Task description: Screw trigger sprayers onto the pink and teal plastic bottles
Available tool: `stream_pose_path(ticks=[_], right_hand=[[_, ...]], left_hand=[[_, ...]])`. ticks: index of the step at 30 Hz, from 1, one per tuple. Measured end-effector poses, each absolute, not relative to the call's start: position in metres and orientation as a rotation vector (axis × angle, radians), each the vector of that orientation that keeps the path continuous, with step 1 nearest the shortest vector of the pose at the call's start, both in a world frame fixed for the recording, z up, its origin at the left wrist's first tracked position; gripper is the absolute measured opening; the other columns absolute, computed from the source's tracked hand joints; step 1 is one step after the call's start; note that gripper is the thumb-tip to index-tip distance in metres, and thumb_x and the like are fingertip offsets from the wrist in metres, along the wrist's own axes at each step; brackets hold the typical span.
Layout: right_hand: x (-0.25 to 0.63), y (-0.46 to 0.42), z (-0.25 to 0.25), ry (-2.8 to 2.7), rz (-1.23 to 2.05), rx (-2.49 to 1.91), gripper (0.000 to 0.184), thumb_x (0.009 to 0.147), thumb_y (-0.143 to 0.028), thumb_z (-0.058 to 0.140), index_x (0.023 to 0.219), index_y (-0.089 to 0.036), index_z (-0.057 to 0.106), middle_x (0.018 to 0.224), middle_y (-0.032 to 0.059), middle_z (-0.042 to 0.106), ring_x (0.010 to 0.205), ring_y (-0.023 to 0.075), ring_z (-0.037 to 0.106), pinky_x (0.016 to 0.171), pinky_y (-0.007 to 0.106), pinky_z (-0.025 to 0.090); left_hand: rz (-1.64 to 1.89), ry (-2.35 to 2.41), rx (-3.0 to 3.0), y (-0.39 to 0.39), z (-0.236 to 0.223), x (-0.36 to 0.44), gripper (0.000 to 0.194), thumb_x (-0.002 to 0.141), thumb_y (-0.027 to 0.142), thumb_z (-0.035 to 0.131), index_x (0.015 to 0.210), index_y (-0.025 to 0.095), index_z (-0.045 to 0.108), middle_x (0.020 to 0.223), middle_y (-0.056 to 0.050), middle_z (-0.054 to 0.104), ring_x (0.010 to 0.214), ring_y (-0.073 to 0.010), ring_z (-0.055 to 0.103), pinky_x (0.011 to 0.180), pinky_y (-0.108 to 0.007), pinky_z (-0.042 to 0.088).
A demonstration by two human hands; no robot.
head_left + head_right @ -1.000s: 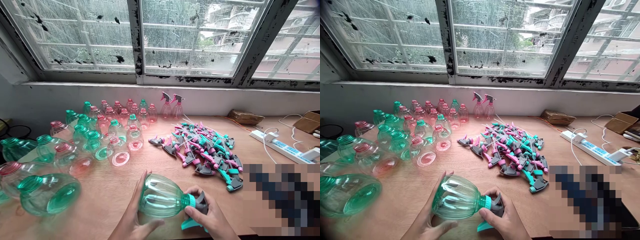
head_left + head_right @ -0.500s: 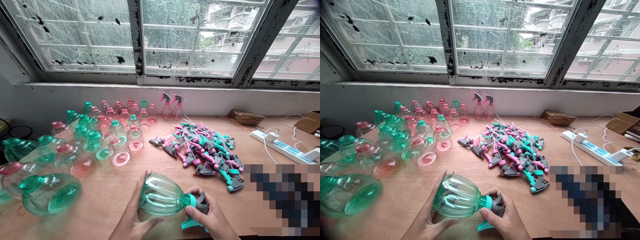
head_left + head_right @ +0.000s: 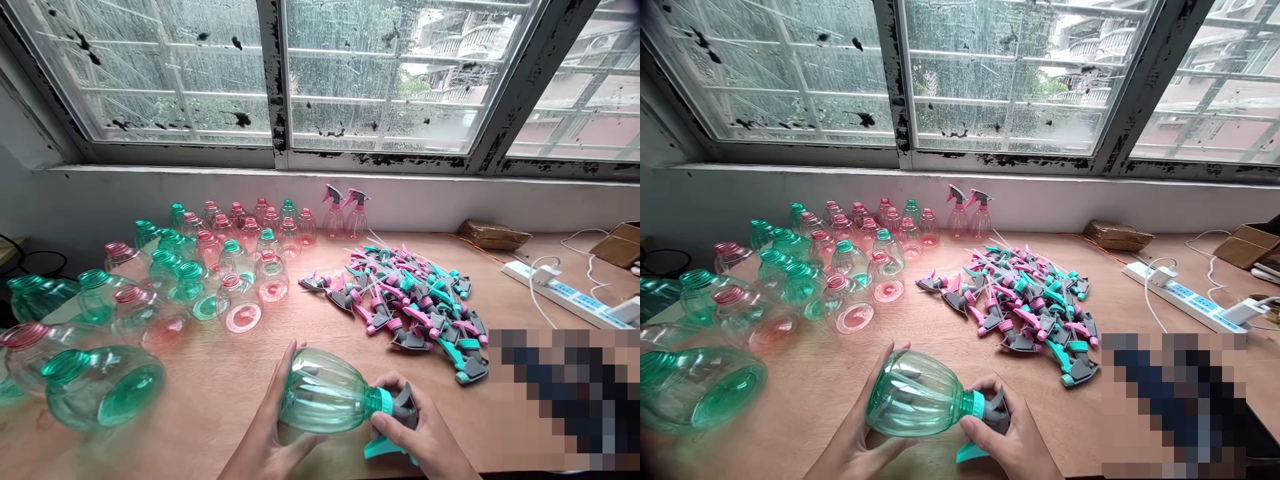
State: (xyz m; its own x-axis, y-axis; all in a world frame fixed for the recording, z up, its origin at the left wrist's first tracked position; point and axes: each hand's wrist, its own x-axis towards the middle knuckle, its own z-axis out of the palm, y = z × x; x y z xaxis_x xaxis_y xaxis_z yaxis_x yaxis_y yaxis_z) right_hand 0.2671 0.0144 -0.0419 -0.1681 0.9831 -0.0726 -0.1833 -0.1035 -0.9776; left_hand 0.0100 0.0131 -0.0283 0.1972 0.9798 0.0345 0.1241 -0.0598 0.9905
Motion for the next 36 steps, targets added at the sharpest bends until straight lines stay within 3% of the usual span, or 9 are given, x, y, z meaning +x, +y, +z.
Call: stream_pose_path(ticks=[4, 8, 16, 27, 36], right_hand=[[0.267, 0.014, -0.038, -1.155, 1.468, -1.034, 0.042, 0.076, -0.049, 0.089, 0.100, -0.019, 0.070, 0.081, 0.0005, 0.065, 0.071, 0.0177, 0.058, 0.064, 0.029, 0.047], [0.267, 0.015, -0.038, -1.161, 1.473, -1.040, 0.042, 0.077, -0.049, 0.088, 0.099, -0.018, 0.069, 0.080, 0.0006, 0.066, 0.070, 0.0179, 0.060, 0.063, 0.030, 0.049], [0.267, 0.015, -0.043, -1.157, 1.452, -1.050, 0.043, 0.078, -0.048, 0.087, 0.102, -0.019, 0.067, 0.077, -0.0008, 0.065, 0.067, 0.0167, 0.060, 0.063, 0.029, 0.047], [0.266, 0.014, -0.040, -1.161, 1.463, -1.052, 0.041, 0.078, -0.047, 0.088, 0.101, -0.019, 0.068, 0.079, -0.0006, 0.066, 0.070, 0.0176, 0.061, 0.064, 0.029, 0.050], [0.266, 0.014, -0.038, -1.151, 1.471, -1.044, 0.041, 0.078, -0.048, 0.088, 0.100, -0.019, 0.068, 0.081, -0.0003, 0.067, 0.071, 0.0171, 0.060, 0.064, 0.029, 0.049]], left_hand=[[1.015, 1.082, 1.362, 0.011, -0.028, 0.008, 0.111, 0.080, 0.046, 0.086, 0.164, 0.042, 0.013, 0.175, -0.001, 0.017, 0.160, -0.0336, 0.017, 0.131, -0.049, 0.009], [0.993, 1.061, 1.330, 0.012, -0.027, 0.006, 0.105, 0.082, 0.049, 0.083, 0.164, 0.036, 0.020, 0.175, -0.005, 0.017, 0.159, -0.0351, 0.019, 0.131, -0.050, 0.015], [0.958, 1.105, 1.511, 0.017, -0.033, 0.005, 0.099, 0.089, 0.040, 0.078, 0.162, 0.049, 0.012, 0.174, 0.002, 0.022, 0.158, -0.0335, 0.023, 0.131, -0.054, 0.012], [0.917, 1.081, 1.435, 0.016, -0.035, -0.001, 0.102, 0.087, 0.041, 0.080, 0.165, 0.039, 0.014, 0.176, -0.003, 0.013, 0.160, -0.0358, 0.016, 0.131, -0.054, 0.011], [0.908, 1.083, 1.427, 0.015, -0.031, 0.000, 0.101, 0.087, 0.042, 0.079, 0.164, 0.038, 0.014, 0.176, -0.003, 0.012, 0.161, -0.0342, 0.013, 0.131, -0.054, 0.010]])
